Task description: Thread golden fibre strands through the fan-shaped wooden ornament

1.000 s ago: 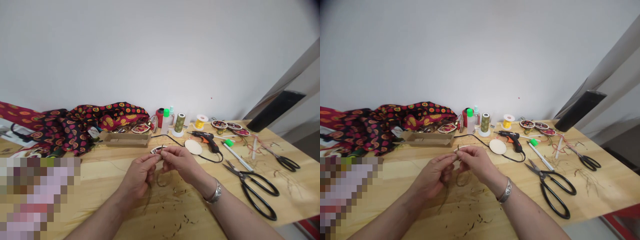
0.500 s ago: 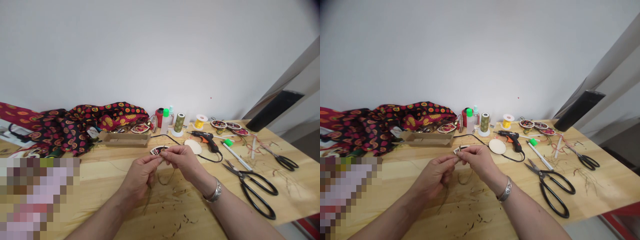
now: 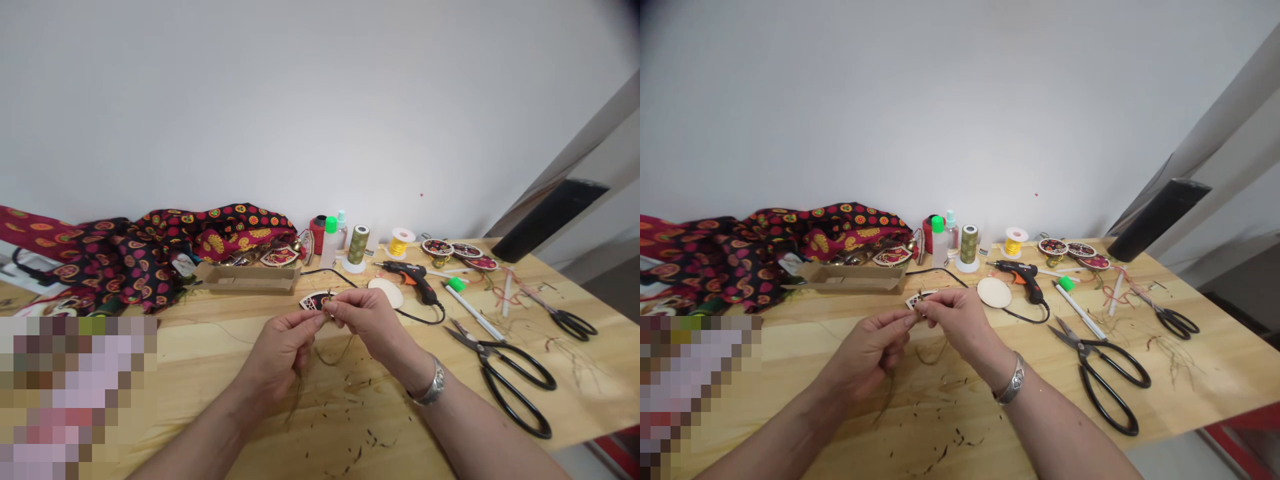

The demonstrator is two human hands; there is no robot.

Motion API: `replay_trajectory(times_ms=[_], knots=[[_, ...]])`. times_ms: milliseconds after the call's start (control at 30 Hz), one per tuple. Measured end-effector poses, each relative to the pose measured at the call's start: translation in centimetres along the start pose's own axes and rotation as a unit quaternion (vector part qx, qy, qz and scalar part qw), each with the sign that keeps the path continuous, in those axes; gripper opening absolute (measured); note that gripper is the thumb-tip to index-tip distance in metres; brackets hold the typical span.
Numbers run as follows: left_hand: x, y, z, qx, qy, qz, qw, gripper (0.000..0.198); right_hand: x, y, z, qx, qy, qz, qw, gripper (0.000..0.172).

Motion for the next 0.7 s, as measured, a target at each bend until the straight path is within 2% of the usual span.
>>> replay_trajectory(times_ms=[267, 700], knots=[[-0.15, -0.29, 0.31, 0.031, -0.043, 0.003, 0.999, 0.020, 0.06, 0.00, 0.13, 0.005, -0.003, -0.004, 1.000, 0.014], [0.29, -0.10, -0.15, 0.008, -0.003, -0.043, 0.999, 0.022, -0.31, 0.01, -0.37, 0.018, -0.024, 0.022, 0.999, 0.015]])
Point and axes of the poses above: each hand's wrist, its own y-axis towards the middle knuckle, its own x-axis out of the back of the hand, z = x × y, the point moved 7 cm from there along y, towards the middle knuckle, and after that the axes turned 13 degrees about -z, right-handed, at the moved point
